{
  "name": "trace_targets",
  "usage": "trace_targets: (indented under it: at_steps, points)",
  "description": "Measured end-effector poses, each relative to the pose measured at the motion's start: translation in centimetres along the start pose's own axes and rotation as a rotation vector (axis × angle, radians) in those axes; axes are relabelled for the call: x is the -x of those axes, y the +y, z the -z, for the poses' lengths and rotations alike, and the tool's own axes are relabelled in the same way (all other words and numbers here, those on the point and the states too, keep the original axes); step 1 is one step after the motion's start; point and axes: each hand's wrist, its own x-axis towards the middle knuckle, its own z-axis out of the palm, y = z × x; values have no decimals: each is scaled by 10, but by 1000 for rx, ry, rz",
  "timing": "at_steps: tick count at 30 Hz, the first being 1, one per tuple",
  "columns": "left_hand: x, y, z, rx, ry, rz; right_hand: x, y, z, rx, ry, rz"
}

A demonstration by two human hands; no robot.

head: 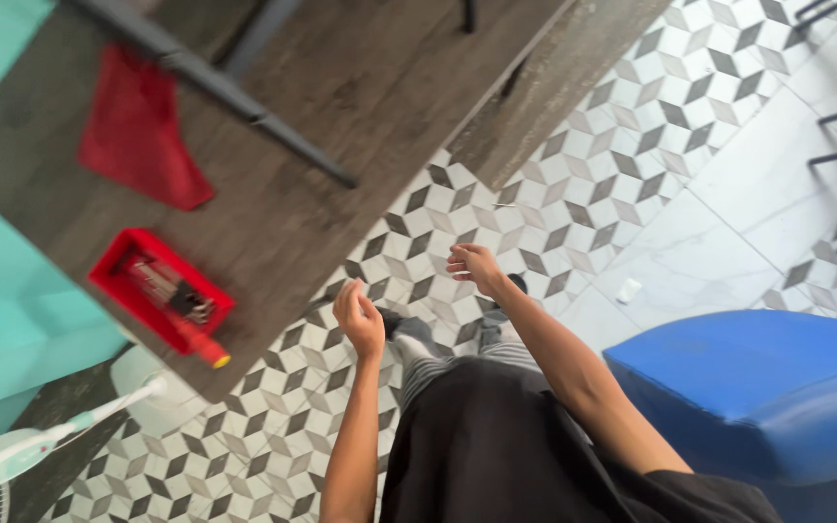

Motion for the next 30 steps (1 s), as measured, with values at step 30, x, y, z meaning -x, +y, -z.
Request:
trace_targets:
  at_steps: [30]
  points:
    - [68,-84,-621,37,-1331,-198,-459,183,373,475,558,30]
